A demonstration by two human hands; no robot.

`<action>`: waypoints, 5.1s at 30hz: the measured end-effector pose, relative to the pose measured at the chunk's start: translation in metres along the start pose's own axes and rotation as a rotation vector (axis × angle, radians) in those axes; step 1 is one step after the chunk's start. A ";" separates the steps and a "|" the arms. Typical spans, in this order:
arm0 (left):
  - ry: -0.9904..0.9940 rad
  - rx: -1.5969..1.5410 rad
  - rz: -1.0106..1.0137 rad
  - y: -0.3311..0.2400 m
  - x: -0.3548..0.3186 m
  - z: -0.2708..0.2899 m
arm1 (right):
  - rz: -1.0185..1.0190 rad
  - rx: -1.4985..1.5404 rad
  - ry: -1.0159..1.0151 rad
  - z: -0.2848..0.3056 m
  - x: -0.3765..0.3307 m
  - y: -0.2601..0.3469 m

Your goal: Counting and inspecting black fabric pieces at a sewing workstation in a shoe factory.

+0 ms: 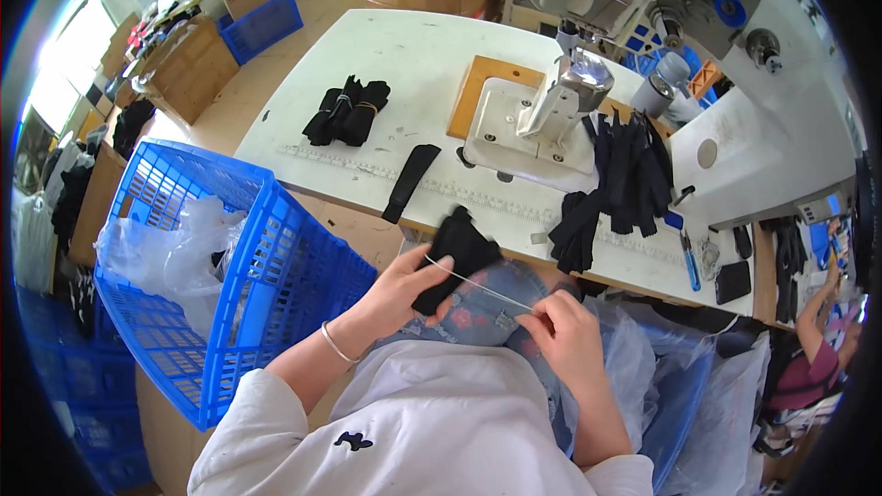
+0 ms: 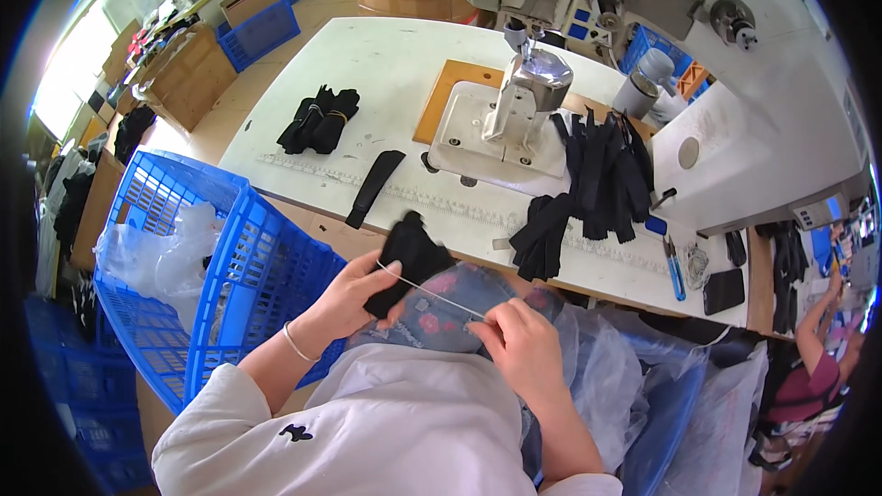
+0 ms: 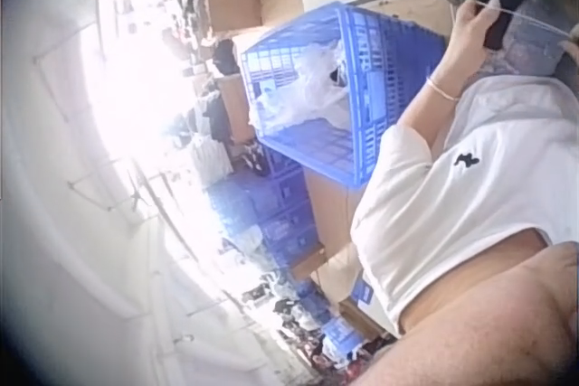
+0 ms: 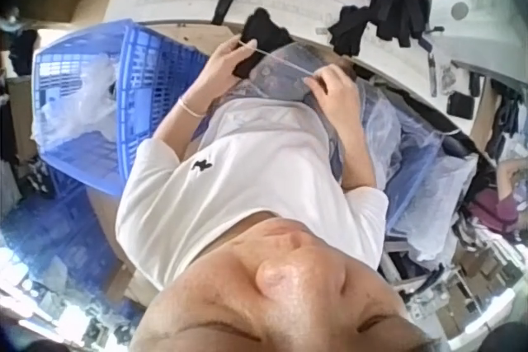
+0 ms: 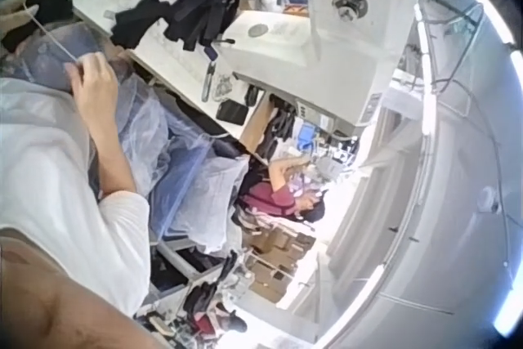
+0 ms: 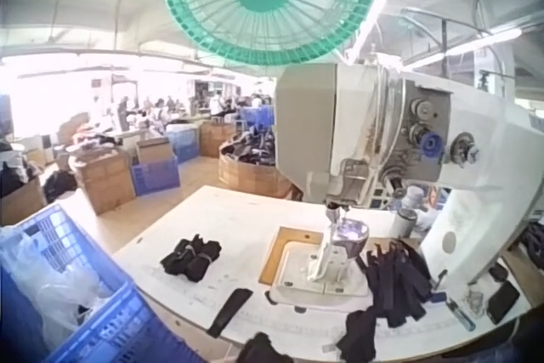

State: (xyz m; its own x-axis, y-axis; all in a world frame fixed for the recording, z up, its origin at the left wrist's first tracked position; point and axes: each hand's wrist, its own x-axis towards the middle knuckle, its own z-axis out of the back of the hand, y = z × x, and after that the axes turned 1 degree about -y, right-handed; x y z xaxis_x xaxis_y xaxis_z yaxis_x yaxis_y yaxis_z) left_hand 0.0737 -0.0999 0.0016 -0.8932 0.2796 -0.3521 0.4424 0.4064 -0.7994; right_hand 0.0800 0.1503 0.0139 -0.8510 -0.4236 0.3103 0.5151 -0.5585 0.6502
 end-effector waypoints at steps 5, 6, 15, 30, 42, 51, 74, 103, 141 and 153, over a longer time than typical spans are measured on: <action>0.029 -0.156 -0.091 0.008 -0.002 -0.010 | -0.136 0.285 -0.146 -0.016 -0.011 0.006; 0.126 -0.158 -0.075 0.012 -0.001 -0.009 | -0.138 0.283 -0.153 -0.020 -0.014 0.000; 0.255 0.946 -0.426 -0.005 -0.004 -0.011 | -0.454 2.039 0.195 -0.022 -0.007 -0.023; -0.667 0.938 -0.696 -0.083 0.022 0.078 | 0.129 0.058 -0.211 0.053 0.028 -0.012; -0.939 1.236 -0.402 -0.178 0.118 0.245 | -0.534 -0.550 -0.424 0.210 -0.012 -0.211; -1.241 1.672 -0.737 -0.155 0.100 0.151 | -0.479 -0.688 -0.393 0.205 0.004 -0.232; 0.067 1.608 -0.494 0.008 0.144 -0.139 | -0.546 -0.094 -0.756 0.243 -0.020 -0.228; -0.301 1.153 -0.599 0.005 0.118 -0.114 | -0.088 0.187 -0.774 0.044 0.069 -0.051; 0.311 1.210 -0.638 -0.025 0.148 -0.075 | -0.276 1.223 -0.011 0.073 0.078 -0.092; 0.300 0.279 -0.007 -0.064 0.127 -0.077 | -0.042 -0.338 -0.288 0.062 0.049 -0.059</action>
State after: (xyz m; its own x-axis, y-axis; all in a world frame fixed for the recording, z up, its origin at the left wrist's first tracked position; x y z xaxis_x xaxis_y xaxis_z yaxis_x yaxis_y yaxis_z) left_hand -0.0620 -0.0233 0.0459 -0.8149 0.5356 -0.2215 0.3608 0.1696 -0.9171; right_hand 0.0018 0.2064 0.0340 -0.8410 -0.2067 0.4999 0.4433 -0.7930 0.4180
